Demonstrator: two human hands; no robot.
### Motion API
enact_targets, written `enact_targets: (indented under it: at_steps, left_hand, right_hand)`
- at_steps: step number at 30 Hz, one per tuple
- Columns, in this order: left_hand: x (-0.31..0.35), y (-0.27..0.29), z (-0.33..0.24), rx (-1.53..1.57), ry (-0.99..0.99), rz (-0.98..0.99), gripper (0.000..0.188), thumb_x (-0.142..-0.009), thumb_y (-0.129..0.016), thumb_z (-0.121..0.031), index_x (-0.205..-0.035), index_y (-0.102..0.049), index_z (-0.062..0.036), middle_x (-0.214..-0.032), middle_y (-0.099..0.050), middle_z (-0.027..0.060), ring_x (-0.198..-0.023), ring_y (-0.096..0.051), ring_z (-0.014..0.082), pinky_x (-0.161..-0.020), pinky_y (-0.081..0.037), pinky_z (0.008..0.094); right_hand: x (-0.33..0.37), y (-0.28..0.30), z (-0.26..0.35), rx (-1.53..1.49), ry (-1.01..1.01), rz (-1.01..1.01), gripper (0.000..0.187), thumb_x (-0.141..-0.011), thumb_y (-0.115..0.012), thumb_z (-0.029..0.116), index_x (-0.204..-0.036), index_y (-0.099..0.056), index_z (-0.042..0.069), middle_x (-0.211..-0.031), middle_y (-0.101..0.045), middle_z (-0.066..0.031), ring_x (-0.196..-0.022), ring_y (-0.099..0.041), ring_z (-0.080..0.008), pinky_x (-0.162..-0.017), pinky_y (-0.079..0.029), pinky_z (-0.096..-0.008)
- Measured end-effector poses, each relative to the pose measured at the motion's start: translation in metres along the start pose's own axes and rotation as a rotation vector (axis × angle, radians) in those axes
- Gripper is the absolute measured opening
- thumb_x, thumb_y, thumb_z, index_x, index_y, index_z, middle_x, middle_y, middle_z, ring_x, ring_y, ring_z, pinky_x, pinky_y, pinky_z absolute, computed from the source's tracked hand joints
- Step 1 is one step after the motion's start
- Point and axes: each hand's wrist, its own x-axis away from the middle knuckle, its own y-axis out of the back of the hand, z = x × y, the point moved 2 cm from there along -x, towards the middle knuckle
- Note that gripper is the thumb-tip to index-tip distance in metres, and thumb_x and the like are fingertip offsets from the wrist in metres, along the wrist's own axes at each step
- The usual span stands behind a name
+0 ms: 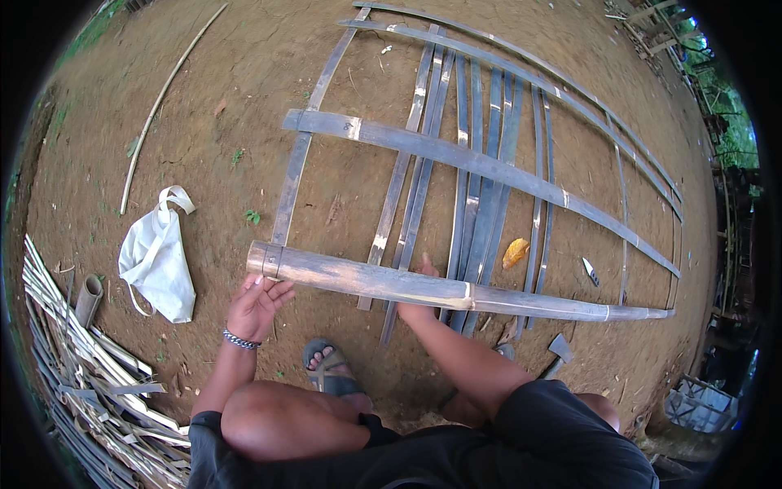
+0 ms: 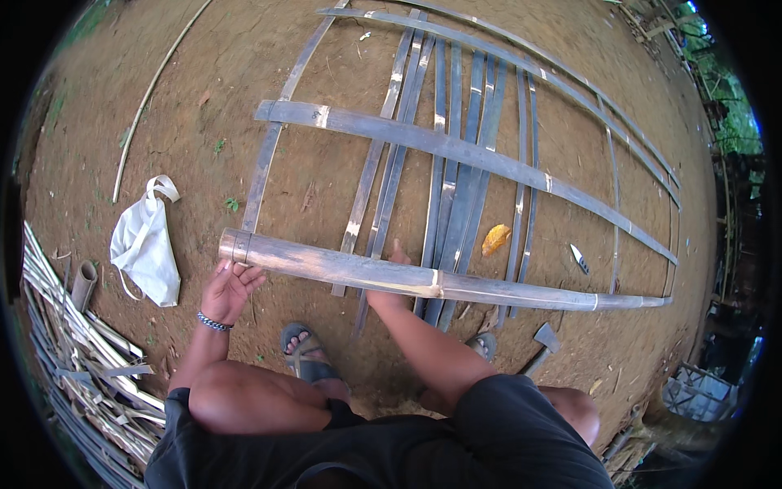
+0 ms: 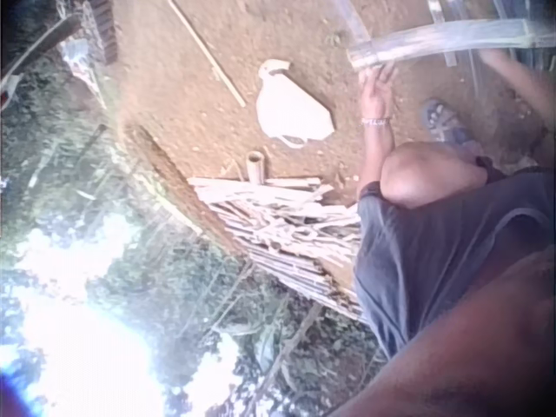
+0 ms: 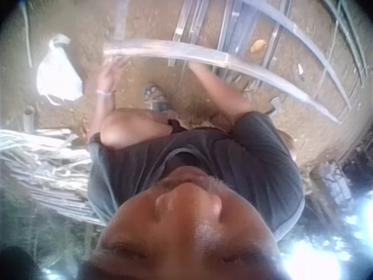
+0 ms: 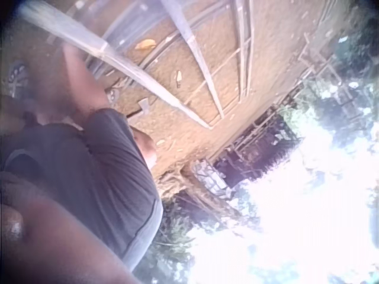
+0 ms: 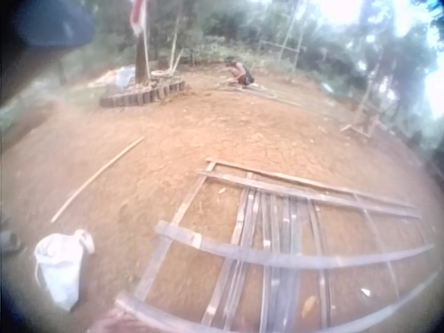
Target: The person assembles a large bamboo frame by positioning long strips of bamboo across a base and hammering small pegs or nails through the joints using an axe head.
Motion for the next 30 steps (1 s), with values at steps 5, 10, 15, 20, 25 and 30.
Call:
enact_targets:
  at_steps: [5, 10, 15, 20, 25, 30]
  left_hand:
    - [-0.016, 0.036, 0.038, 0.004, 0.151, -0.153, 0.016, -0.109, -0.057, -0.03, -0.115, -0.057, -0.0146, -0.106, -0.07, 0.0023, -0.121, -0.069, 0.0293, -0.102, -0.054, 0.0497]
    - [-0.037, 0.052, 0.062, -0.136, 0.297, -0.356, 0.022, -0.107, -0.062, -0.034, -0.116, -0.058, -0.0139, -0.111, -0.066, 0.0012, -0.117, -0.07, 0.0261, -0.095, -0.054, 0.043]
    - [-0.042, 0.061, 0.081, -0.154, 0.314, -0.475, 0.03, -0.106, -0.062, -0.036, -0.126, -0.057, -0.0139, -0.115, -0.063, 0.0033, -0.113, -0.068, 0.0242, -0.095, -0.053, 0.0433]
    - [-0.046, 0.047, 0.081, -0.085, 0.266, -0.539, 0.027, -0.104, -0.065, -0.032, -0.121, -0.057, -0.0125, -0.117, -0.061, 0.0038, -0.111, -0.069, 0.022, -0.09, -0.054, 0.0401]
    - [-0.029, 0.038, 0.068, -0.053, 0.213, -0.495, 0.022, -0.105, -0.064, -0.034, -0.111, -0.056, -0.0145, -0.1, -0.064, 0.0008, -0.105, -0.071, 0.021, -0.088, -0.055, 0.0415]
    - [-0.019, 0.031, 0.059, -0.002, 0.214, -0.423, 0.026, -0.105, -0.064, -0.029, -0.123, -0.055, -0.0112, -0.114, -0.063, 0.0039, -0.113, -0.071, 0.0238, -0.09, -0.056, 0.0419]
  right_hand:
    - [0.054, 0.054, 0.004, 0.442, 0.214, 0.467, 0.064, -0.092, -0.077, 0.025, -0.146, -0.054, 0.001, -0.118, -0.062, -0.0196, -0.101, -0.065, -0.0345, -0.095, -0.053, -0.0444]
    - [0.067, 0.107, 0.116, 0.189, 0.028, 1.156, 0.047, -0.093, -0.074, 0.023, -0.135, -0.063, 0.005, -0.117, -0.066, -0.0244, -0.109, -0.066, -0.0429, -0.095, -0.054, -0.0503]
    - [0.0, 0.067, 0.093, 0.327, 0.341, 0.657, 0.04, -0.093, -0.073, 0.022, -0.128, -0.065, 0.005, -0.119, -0.07, -0.0209, -0.11, -0.069, -0.0381, -0.096, -0.055, -0.0468]
    - [-0.072, 0.011, 0.088, 0.418, 0.032, 0.564, 0.049, -0.092, -0.074, 0.028, -0.13, -0.062, 0.0, -0.125, -0.069, -0.0256, -0.114, -0.069, -0.0408, -0.101, -0.053, -0.049]
    - [-0.079, -0.029, 0.136, 0.62, -0.211, 0.595, 0.079, -0.093, -0.073, 0.032, -0.154, -0.036, 0.0, -0.133, -0.064, -0.0278, -0.122, -0.064, -0.0438, -0.104, -0.053, -0.0487]
    - [-0.08, -0.048, 0.124, 0.608, -0.208, 0.506, 0.086, -0.092, -0.069, 0.019, -0.162, -0.024, -0.001, -0.147, -0.052, -0.0281, -0.129, -0.06, -0.0419, -0.107, -0.051, -0.0467]
